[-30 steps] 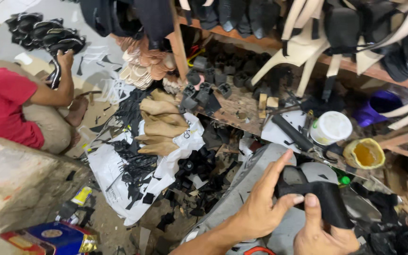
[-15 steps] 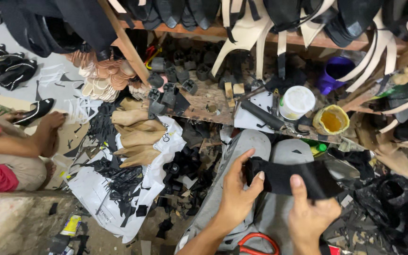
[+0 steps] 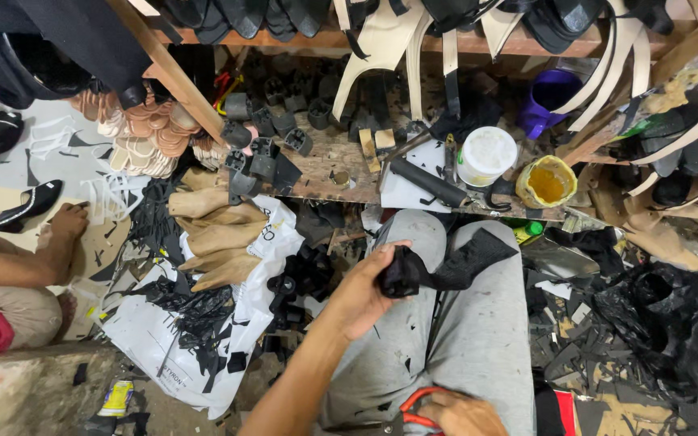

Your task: The person sits on the floor in a workshop and uses red-handled scissors to cut black foam material. They wrap the foam around a small cylindrical object, trim the edges, and repeat the process to create multiple small foam pieces.

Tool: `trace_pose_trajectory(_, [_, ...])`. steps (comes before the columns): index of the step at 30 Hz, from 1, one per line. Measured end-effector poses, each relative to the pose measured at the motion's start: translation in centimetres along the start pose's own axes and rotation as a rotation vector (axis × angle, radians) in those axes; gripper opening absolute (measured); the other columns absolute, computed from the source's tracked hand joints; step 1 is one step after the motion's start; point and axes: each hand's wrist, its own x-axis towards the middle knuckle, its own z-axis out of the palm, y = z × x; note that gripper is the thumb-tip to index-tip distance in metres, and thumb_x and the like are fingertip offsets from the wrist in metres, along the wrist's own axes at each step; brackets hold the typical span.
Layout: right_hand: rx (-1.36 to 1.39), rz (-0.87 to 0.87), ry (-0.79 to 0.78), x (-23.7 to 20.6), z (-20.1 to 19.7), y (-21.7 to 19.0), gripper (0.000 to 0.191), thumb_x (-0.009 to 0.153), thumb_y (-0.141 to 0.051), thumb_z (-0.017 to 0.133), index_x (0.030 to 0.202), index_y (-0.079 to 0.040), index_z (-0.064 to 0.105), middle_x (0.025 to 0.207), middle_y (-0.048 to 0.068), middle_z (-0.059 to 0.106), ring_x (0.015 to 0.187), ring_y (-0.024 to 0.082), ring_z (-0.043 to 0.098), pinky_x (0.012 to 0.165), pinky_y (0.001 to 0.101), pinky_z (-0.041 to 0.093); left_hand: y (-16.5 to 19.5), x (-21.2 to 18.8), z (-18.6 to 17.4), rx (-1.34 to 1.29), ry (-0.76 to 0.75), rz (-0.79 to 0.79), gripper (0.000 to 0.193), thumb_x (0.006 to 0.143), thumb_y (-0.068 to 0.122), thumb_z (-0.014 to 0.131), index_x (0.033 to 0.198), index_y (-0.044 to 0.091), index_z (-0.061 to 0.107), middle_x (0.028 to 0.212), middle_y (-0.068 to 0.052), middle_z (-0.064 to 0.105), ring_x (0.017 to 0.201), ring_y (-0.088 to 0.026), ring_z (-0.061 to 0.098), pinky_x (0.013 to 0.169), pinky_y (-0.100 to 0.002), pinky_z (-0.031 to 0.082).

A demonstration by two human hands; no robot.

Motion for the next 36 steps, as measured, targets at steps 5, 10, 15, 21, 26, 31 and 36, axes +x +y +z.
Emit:
trace_pose_trajectory(5, [0.458, 0.260, -0.245, -3.5, -0.6, 4.6, 0.025, 0.092, -0.035, 0.065, 0.106, -0.022, 0.081, 0.096, 0.005, 0.077, 0.092, 0.019, 0.070, 0.081, 0.0338, 0.051, 4.0, -2.3, 1.1, 0.067, -0.054, 0.028, 0.042, 0.098, 0.020, 0.063, 0.138, 0.007, 0.058, 0.117, -0.008, 0.067, 0.106, -0.019, 0.067, 0.096, -0.043, 0.057])
trace_pose_trajectory(10, [0.986, 0.136, 0.607, -4.1, -7.6, 0.3, 0.034, 0.093, -0.031, 0.085, 0.100, -0.005, 0.064, 0.089, 0.015, 0.064, 0.064, 0.019, 0.053, 0.058, 0.0321, 0.046, 3.7, -4.6, 3.4, 0.154, -0.178, 0.141, 0.051, 0.092, 0.017, 0.071, 0.137, 0.006, 0.050, 0.115, -0.011, 0.062, 0.103, -0.027, 0.067, 0.089, -0.046, 0.060])
trace_pose_trajectory(15, [1.789, 0.502, 0.926, 3.1, -15.8, -5.9, 0.024, 0.090, -0.026, 0.067, 0.097, -0.004, 0.060, 0.077, 0.003, 0.056, 0.047, 0.010, 0.046, 0.039, 0.0233, 0.030, -0.5, -5.7, 6.4, 0.443, -0.098, 0.206, 0.061, 0.087, 0.012, 0.079, 0.140, 0.001, 0.051, 0.124, -0.009, 0.059, 0.117, -0.016, 0.058, 0.099, -0.031, 0.053])
trace_pose_trajectory(21, [1.491, 0.160, 1.080, 4.6, -21.7, -8.8, 0.031, 0.085, 0.001, 0.075, 0.102, -0.012, 0.051, 0.079, 0.000, 0.053, 0.051, 0.011, 0.051, 0.044, 0.0243, 0.040, -0.2, -6.7, 5.8, 0.633, -0.105, 0.155, 0.056, 0.084, 0.007, 0.082, 0.133, 0.004, 0.056, 0.114, -0.005, 0.065, 0.106, -0.013, 0.061, 0.093, -0.028, 0.053])
trace_pose_trajectory(26, [1.097, 0.255, 0.920, 2.7, -22.7, -7.3, 0.015, 0.090, -0.004, 0.068, 0.097, -0.007, 0.055, 0.076, 0.002, 0.058, 0.057, 0.014, 0.057, 0.052, 0.0276, 0.046, 1.8, -6.9, 5.0, 0.428, -0.178, -0.005, 0.047, 0.086, 0.006, 0.080, 0.129, -0.002, 0.063, 0.113, -0.004, 0.070, 0.104, -0.013, 0.065, 0.093, -0.029, 0.054])
trace_pose_trajectory(31, [0.906, 0.226, 0.439, -2.6, -20.7, -3.5, 0.021, 0.092, -0.013, 0.072, 0.091, -0.003, 0.054, 0.073, 0.007, 0.052, 0.062, 0.016, 0.050, 0.054, 0.0323, 0.044, 6.2, -8.1, 4.1, 0.545, -0.213, 0.128, 0.049, 0.084, -0.003, 0.082, 0.128, -0.003, 0.061, 0.113, -0.006, 0.069, 0.105, -0.014, 0.065, 0.093, -0.033, 0.057])
trace_pose_trajectory(36, [0.146, 0.365, -0.046, -5.2, -19.0, -1.4, 0.075, 0.075, -0.054, 0.079, 0.141, -0.022, 0.061, 0.076, 0.007, 0.069, 0.065, 0.020, 0.065, 0.062, 0.0344, 0.050, 8.5, -9.2, 4.7, 0.594, -0.231, 0.170, 0.057, 0.082, -0.006, 0.082, 0.133, -0.001, 0.055, 0.119, -0.004, 0.065, 0.112, -0.013, 0.063, 0.100, -0.032, 0.055])
